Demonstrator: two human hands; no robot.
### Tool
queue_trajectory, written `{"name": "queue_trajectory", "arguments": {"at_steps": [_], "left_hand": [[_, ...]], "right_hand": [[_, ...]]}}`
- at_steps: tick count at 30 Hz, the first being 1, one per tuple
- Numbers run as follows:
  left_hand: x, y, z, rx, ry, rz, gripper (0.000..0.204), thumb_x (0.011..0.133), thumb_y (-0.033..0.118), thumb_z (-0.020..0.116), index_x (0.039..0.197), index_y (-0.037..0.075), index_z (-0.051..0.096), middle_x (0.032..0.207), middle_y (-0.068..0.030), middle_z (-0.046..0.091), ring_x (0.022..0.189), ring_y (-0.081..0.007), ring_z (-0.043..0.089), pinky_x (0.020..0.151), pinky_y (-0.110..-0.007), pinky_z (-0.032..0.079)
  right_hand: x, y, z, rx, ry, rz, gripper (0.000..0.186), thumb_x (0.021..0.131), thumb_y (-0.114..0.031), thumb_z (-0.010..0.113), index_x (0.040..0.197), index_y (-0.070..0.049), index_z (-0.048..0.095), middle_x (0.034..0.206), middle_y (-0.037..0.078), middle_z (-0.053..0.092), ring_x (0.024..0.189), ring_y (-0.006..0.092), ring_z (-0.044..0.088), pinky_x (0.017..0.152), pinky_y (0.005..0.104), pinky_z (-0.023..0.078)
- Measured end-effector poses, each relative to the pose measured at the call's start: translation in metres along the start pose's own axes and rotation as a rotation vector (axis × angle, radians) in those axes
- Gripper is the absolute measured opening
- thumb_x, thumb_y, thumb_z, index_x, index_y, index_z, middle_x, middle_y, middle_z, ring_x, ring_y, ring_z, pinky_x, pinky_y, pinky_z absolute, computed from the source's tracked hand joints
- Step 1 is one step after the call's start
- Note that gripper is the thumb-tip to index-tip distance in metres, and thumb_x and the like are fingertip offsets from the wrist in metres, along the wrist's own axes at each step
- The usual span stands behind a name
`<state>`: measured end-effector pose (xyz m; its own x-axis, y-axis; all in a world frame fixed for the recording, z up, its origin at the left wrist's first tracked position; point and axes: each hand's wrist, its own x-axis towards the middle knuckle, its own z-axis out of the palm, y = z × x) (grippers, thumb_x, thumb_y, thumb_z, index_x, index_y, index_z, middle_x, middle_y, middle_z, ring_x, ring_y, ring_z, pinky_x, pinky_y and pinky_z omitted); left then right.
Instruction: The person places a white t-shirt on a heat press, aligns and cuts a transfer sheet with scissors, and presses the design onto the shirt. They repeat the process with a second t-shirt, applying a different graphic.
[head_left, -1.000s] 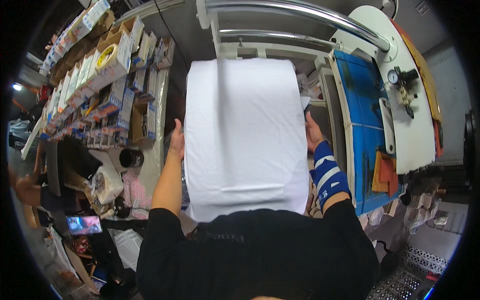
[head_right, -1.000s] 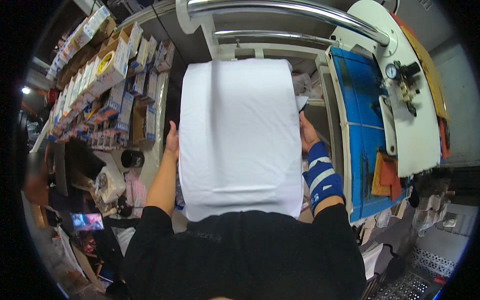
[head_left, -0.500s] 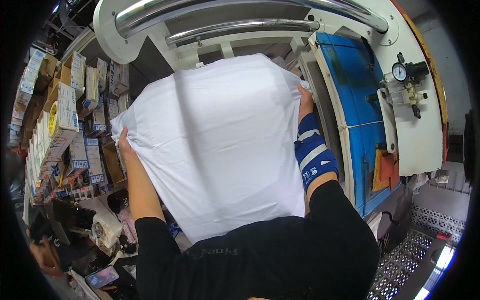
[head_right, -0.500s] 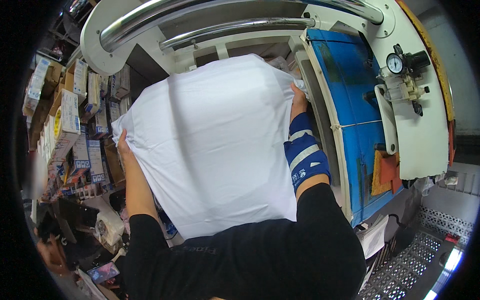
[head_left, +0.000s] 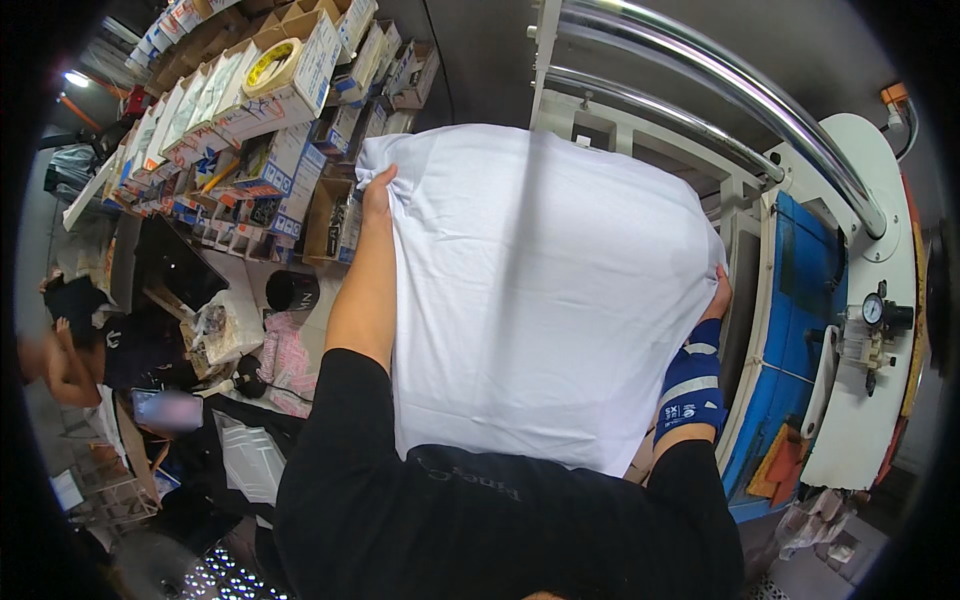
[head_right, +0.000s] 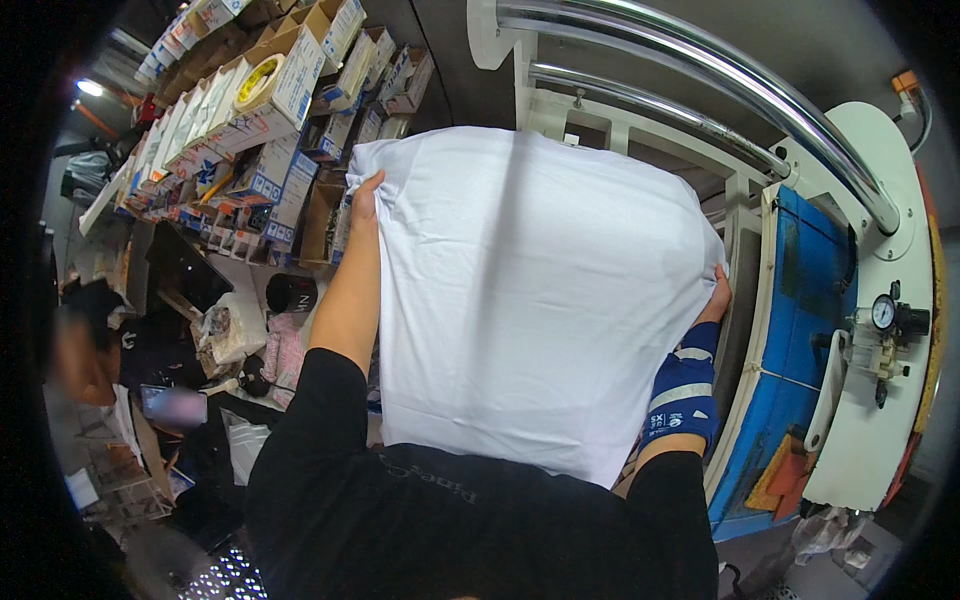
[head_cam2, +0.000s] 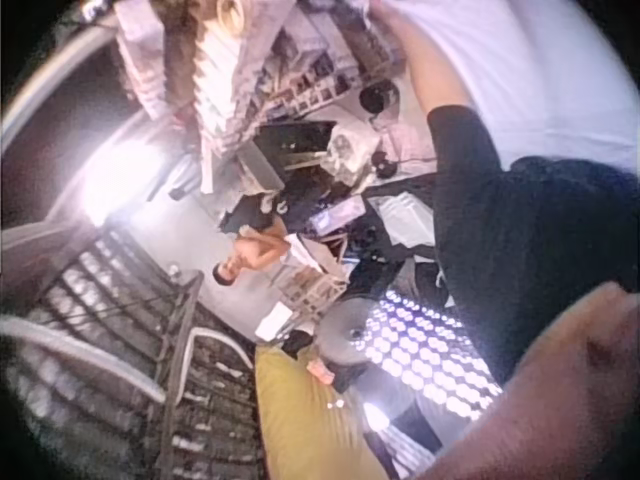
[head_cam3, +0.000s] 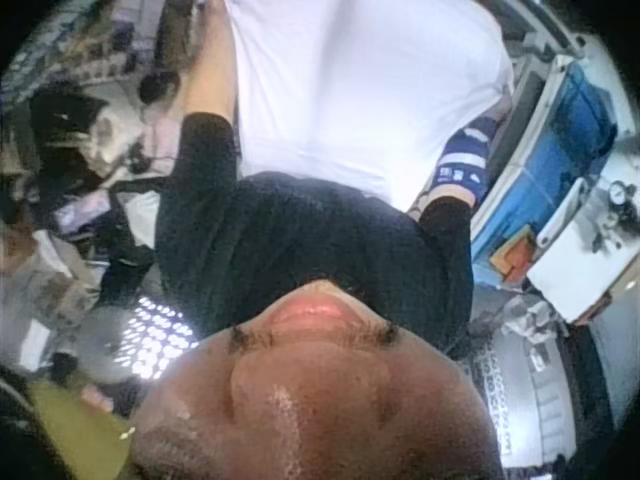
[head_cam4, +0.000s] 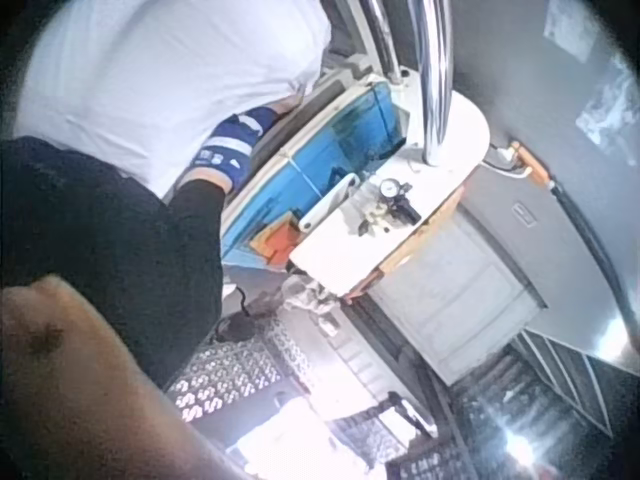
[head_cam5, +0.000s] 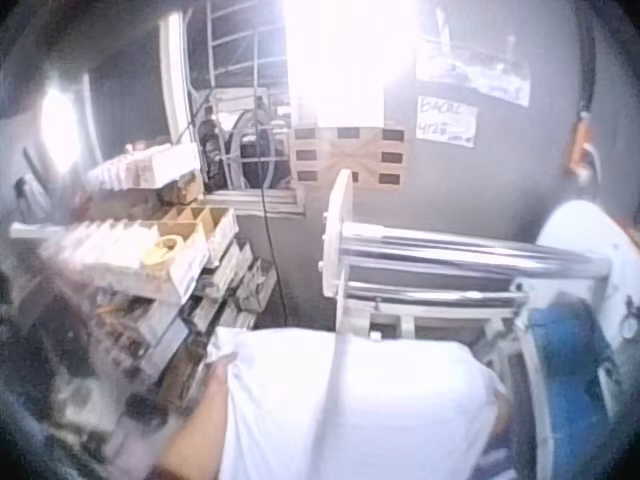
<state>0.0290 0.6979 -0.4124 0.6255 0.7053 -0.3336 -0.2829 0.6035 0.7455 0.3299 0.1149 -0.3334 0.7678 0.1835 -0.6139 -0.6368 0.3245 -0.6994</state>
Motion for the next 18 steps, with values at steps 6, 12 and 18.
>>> {"name": "queue_trajectory", "arguments": {"at_steps": [6,12,18], "left_hand": [[0.001,-0.009,0.005,-0.008,0.034,0.03,0.035,0.097,0.014,0.062,0.123,-0.009,0.063,0.122,-0.0175,0.069,0.111,-0.029,0.067,0.102,-0.038,0.05],[-0.01,-0.01,0.012,0.119,0.156,-0.017,0.042,0.1,0.022,0.061,0.13,-0.008,0.058,0.13,-0.0193,0.065,0.12,-0.0314,0.063,0.107,-0.042,0.047],[-0.218,-0.021,-0.01,0.154,-0.184,-0.683,0.077,0.103,0.062,0.04,0.151,0.002,0.04,0.148,-0.0166,0.053,0.135,-0.0292,0.053,0.113,-0.047,0.043]], "right_hand": [[0.022,0.002,-0.025,-0.008,-0.075,0.009,0.059,0.101,-0.038,0.043,0.141,0.004,0.05,0.133,0.024,0.062,0.116,0.0406,0.064,0.103,0.0477,0.052],[0.009,0.014,-0.015,0.049,-0.108,0.043,0.052,0.103,-0.035,0.049,0.14,0.002,0.052,0.133,0.019,0.063,0.118,0.0351,0.064,0.107,0.0457,0.048],[-0.151,0.099,-0.07,-0.178,-0.278,0.257,0.056,0.106,-0.045,0.049,0.145,-0.006,0.049,0.144,0.012,0.057,0.132,0.0266,0.054,0.113,0.0425,0.043]]}}
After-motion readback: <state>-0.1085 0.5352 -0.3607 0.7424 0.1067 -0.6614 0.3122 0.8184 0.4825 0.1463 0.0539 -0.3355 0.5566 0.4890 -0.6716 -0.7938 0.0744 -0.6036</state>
